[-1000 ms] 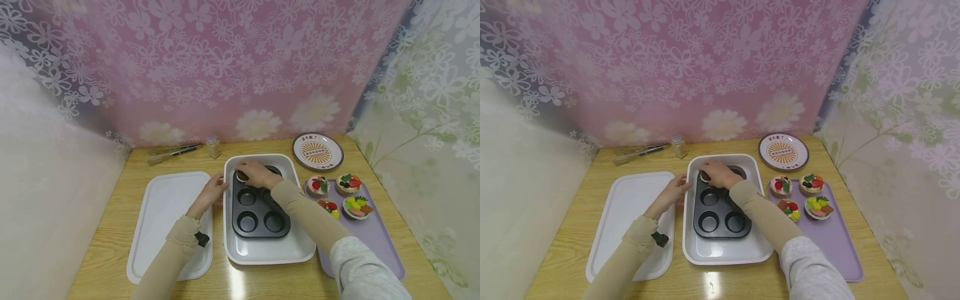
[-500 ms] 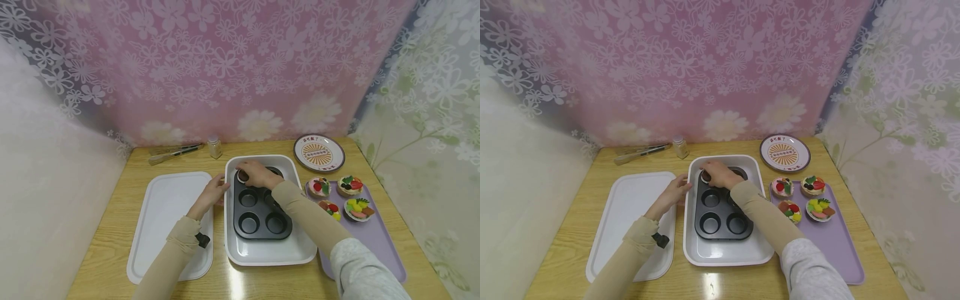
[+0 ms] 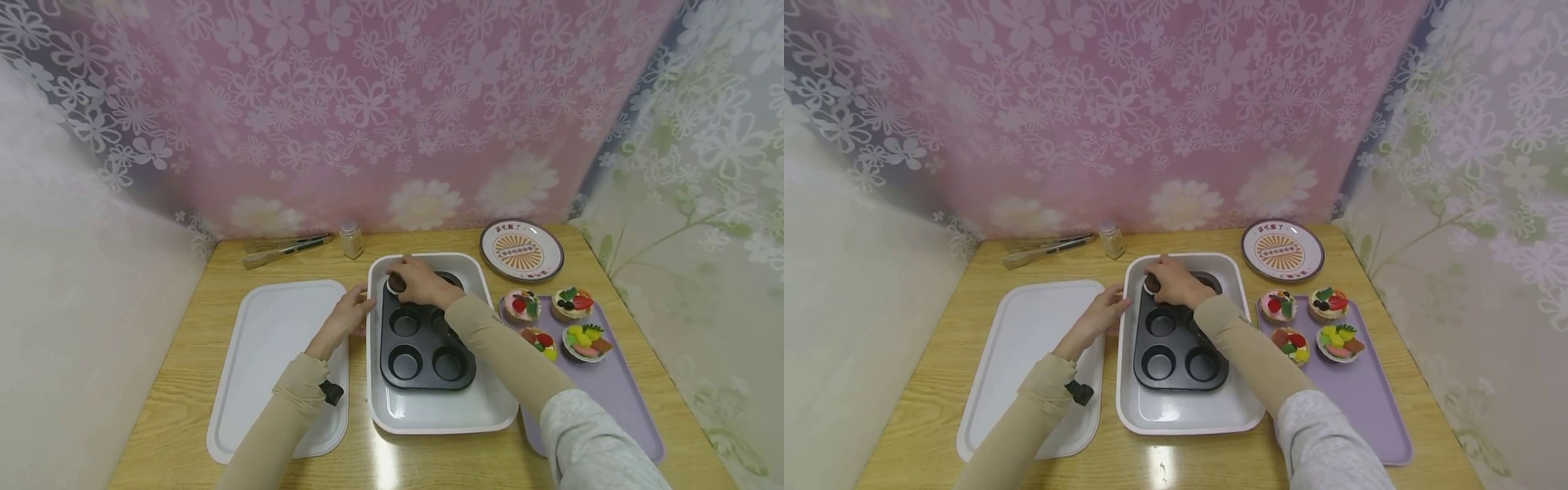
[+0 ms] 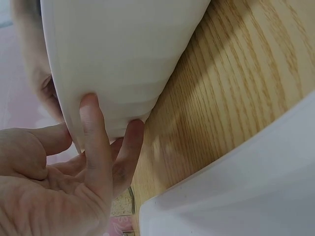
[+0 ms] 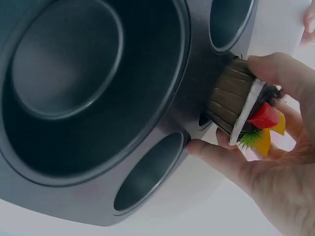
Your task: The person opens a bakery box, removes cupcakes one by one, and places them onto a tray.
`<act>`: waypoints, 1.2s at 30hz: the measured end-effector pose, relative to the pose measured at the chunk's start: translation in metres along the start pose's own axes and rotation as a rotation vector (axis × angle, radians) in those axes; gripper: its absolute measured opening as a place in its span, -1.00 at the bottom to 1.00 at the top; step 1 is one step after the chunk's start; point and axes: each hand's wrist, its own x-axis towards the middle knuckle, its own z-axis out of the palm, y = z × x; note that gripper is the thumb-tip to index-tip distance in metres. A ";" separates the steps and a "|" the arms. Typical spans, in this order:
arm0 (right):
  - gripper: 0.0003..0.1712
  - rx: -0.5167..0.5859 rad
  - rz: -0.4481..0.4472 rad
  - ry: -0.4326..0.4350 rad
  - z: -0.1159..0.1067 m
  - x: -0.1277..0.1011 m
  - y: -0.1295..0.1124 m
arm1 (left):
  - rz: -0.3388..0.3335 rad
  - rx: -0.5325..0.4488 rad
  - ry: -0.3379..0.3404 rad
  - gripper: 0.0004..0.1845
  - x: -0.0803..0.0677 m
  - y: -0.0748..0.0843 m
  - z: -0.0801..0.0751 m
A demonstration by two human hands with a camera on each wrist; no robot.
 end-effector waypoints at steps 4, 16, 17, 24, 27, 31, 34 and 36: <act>-0.28 0.022 -0.005 0.013 -0.001 -0.004 0.003 | 0.002 0.003 0.000 -0.47 0.000 0.000 0.003; -0.26 0.106 -0.012 0.088 -0.029 -0.029 0.007 | 0.005 0.021 -0.004 -0.46 0.004 -0.002 0.005; -0.27 0.109 -0.017 0.101 -0.032 -0.033 0.007 | 0.005 0.022 -0.002 -0.46 0.004 -0.003 0.004; -0.26 0.106 -0.026 0.151 -0.054 -0.061 0.008 | 0.010 0.016 0.002 -0.48 0.004 -0.004 0.001; -0.25 0.099 -0.032 0.161 -0.060 -0.074 0.012 | 0.016 0.020 0.002 -0.47 0.003 -0.005 0.001; -0.26 0.108 -0.041 0.165 -0.068 -0.092 0.019 | 0.021 0.011 0.002 -0.47 0.003 -0.006 0.001; -0.25 0.097 -0.037 0.177 -0.074 -0.107 0.024 | 0.021 0.011 0.001 -0.46 0.003 -0.006 0.001; -0.25 0.082 -0.023 0.196 -0.078 -0.118 0.029 | 0.027 0.020 0.001 -0.46 0.003 -0.006 0.002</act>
